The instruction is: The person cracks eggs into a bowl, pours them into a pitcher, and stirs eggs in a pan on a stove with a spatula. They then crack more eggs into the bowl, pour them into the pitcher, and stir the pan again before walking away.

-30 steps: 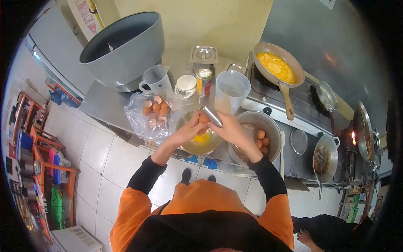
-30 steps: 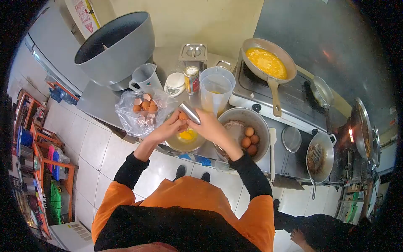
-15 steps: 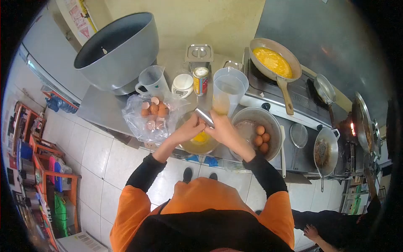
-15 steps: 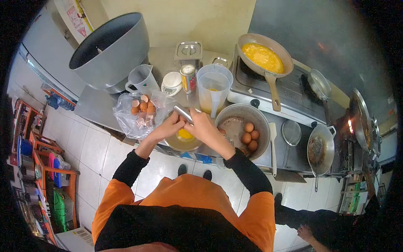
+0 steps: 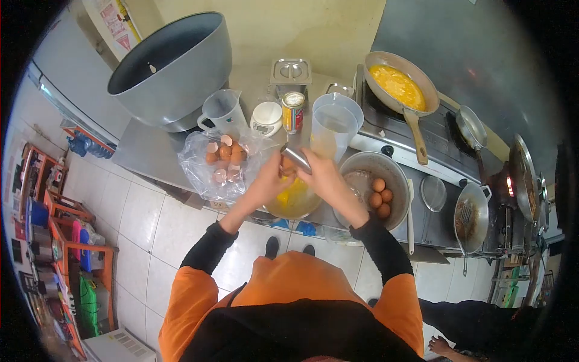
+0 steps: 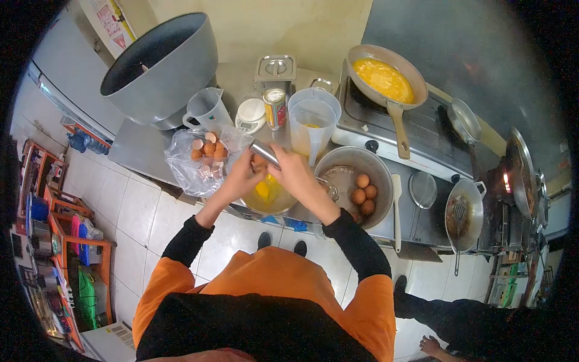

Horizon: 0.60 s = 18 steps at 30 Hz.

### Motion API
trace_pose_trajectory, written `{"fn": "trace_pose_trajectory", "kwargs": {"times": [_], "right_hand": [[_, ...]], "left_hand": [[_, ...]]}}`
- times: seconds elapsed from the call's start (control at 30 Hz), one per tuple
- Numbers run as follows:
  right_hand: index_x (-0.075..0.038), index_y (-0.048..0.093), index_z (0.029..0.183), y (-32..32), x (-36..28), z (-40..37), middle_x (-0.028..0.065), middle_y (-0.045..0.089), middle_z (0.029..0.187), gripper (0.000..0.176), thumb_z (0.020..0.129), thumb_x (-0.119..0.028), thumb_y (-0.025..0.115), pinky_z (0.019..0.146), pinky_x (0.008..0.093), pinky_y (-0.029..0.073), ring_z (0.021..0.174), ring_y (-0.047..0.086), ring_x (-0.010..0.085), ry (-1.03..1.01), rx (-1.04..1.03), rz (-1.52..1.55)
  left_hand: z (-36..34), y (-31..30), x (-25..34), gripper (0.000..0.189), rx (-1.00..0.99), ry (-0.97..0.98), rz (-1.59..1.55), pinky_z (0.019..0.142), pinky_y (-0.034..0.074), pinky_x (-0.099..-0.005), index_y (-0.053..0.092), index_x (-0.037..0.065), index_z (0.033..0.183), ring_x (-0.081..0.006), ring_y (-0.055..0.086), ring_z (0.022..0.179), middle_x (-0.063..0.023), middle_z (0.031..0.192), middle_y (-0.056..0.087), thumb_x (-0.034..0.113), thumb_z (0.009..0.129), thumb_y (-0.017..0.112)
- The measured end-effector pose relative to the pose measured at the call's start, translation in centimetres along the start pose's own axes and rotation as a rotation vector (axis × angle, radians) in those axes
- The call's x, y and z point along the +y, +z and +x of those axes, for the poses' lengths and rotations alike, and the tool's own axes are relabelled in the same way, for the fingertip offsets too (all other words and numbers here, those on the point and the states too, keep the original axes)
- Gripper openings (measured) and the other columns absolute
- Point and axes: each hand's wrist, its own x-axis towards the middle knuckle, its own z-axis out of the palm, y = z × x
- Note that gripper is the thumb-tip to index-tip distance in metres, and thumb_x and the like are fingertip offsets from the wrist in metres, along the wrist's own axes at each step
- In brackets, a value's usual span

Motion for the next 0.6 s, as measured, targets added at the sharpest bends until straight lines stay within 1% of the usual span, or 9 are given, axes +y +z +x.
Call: {"fn": "trace_pose_trajectory", "kwargs": {"times": [0.13,0.2,0.27,0.33,0.4,0.43,0.53,0.57,0.6], "right_hand": [[-0.007,0.046,0.119,-0.8,-1.4,1.4,0.0239,0.06,0.093,0.044,0.078,-0.01,0.062,0.068,0.0418,0.049,0.084,0.06,0.0392,0.014,0.038,0.114],[-0.006,0.046,0.12,-2.8,-3.1,1.5,0.0239,0.06,0.096,0.043,0.08,-0.011,0.061,0.069,0.0415,0.049,0.086,0.06,0.0389,0.017,0.104,0.131],[-0.004,0.049,0.119,-5.3,-3.8,0.8,0.0223,0.061,0.092,0.042,0.08,-0.015,0.063,0.07,0.0386,0.048,0.085,0.061,0.038,0.073,0.181,0.123],[-0.003,0.049,0.118,-7.7,-3.9,-0.7,0.0226,0.061,0.093,0.043,0.08,-0.017,0.063,0.072,0.0381,0.048,0.086,0.061,0.038,0.167,0.241,0.104],[-0.001,0.048,0.118,-10.3,-3.7,-2.5,0.0249,0.06,0.098,0.043,0.08,-0.015,0.063,0.074,0.04,0.048,0.09,0.06,0.039,0.281,0.288,0.084],[-0.001,0.049,0.117,-11.6,-3.6,-3.7,0.0261,0.06,0.098,0.043,0.08,-0.018,0.063,0.074,0.0379,0.048,0.091,0.059,0.0399,0.297,0.341,-0.025],[-0.001,0.05,0.116,-14.1,-1.7,-7.2,0.0222,0.063,0.087,0.042,0.08,-0.018,0.063,0.067,0.0344,0.049,0.079,0.064,0.0343,0.401,0.457,-0.09],[-0.001,0.05,0.115,-14.7,-1.8,-8.0,0.0197,0.062,0.083,0.04,0.081,-0.018,0.063,0.065,0.033,0.048,0.074,0.063,0.0302,0.424,0.487,-0.085],[-0.001,0.051,0.114,-15.5,-2.3,-8.6,0.0171,0.062,0.079,0.039,0.081,-0.018,0.063,0.062,0.0315,0.048,0.069,0.063,0.0261,0.444,0.516,-0.079]], "left_hand": [[0.8,-1.6,-2.2,0.045,0.366,0.04,-0.297,0.076,0.046,-0.0259,0.039,0.003,0.12,-0.0151,0.053,0.095,-0.0093,0.104,0.051,0.008,0.082,0.063],[0.9,-4.8,-5.7,0.044,0.598,-0.01,-0.164,0.077,0.047,-0.0253,0.039,0.003,0.121,-0.0152,0.053,0.095,-0.0081,0.107,0.051,0.006,0.083,0.061],[0.9,-7.4,-4.4,0.044,0.752,-0.039,-0.069,0.08,0.047,-0.0294,0.04,0.002,0.12,-0.0209,0.053,0.1,-0.0108,0.108,0.051,0.004,0.082,0.061],[0.7,-9.4,-8.3,0.049,0.734,0.033,0.513,0.086,0.044,-0.0379,0.042,0.002,0.12,-0.0299,0.049,0.108,-0.0174,0.11,0.05,0.006,0.077,0.064],[-0.4,-11.4,-14.4,0.054,0.002,-0.185,0.805,0.092,0.039,-0.045,0.044,0.005,0.121,-0.0368,0.043,0.113,-0.0204,0.118,0.046,0.009,0.072,0.067],[-1.5,-9.0,-11.7,0.05,0.123,-0.263,1.029,0.093,0.037,-0.0468,0.048,0.008,0.118,-0.0362,0.043,0.114,-0.0165,0.124,0.044,0.011,0.072,0.066],[1.3,-4.2,-4.4,0.046,0.482,0.092,1.082,0.092,0.037,-0.0469,0.051,0.008,0.116,-0.0357,0.043,0.115,-0.0133,0.124,0.046,0.008,0.073,0.064],[2.4,-2.2,-0.8,0.041,0.495,0.235,0.858,0.09,0.039,-0.0458,0.052,0.008,0.112,-0.0354,0.047,0.109,-0.0147,0.116,0.052,0.007,0.073,0.062],[2.7,0.1,1.8,0.038,0.342,0.294,0.659,0.091,0.039,-0.0436,0.053,0.007,0.112,-0.0344,0.047,0.11,-0.0147,0.114,0.053,0.004,0.075,0.059]]}}
